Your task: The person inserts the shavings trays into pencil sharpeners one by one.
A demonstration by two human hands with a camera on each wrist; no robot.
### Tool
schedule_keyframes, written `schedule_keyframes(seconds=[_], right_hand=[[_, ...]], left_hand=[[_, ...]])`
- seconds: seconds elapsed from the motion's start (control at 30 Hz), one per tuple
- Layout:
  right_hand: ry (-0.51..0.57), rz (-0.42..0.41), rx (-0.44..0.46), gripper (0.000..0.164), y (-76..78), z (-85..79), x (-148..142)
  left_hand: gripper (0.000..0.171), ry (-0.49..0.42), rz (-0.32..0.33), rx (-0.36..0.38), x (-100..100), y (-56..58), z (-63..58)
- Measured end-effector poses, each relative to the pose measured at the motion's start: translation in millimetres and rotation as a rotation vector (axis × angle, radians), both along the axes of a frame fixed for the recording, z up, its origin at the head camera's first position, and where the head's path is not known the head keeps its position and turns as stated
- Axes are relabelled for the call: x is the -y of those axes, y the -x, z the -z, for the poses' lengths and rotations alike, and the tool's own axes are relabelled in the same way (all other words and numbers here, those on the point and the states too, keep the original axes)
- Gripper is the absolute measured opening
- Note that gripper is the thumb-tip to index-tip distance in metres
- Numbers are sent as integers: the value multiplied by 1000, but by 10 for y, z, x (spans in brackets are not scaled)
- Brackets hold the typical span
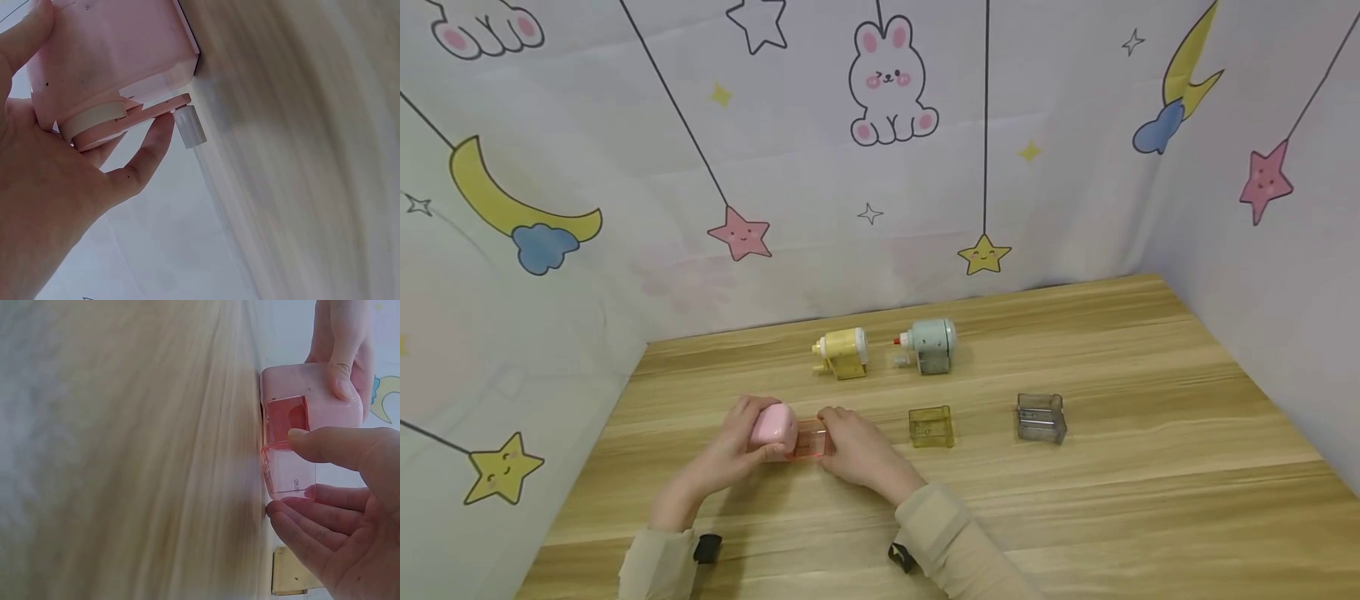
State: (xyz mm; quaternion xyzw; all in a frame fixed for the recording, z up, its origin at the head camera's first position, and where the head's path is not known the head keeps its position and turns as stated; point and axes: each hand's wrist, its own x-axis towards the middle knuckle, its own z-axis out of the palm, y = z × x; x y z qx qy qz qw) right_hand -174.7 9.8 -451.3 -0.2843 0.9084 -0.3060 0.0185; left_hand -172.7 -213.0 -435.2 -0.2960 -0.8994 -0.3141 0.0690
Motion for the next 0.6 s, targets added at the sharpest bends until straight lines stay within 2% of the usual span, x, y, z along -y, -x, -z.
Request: schedule_keyframes(seconds=[0.3, 0.6], right_hand=[[8, -9, 11, 57, 5, -4, -4], [20, -9, 27, 58, 2, 3, 21]], left_hand=[[60, 7, 8, 21, -39, -28, -2], [61, 22, -19, 37, -103, -61, -12]])
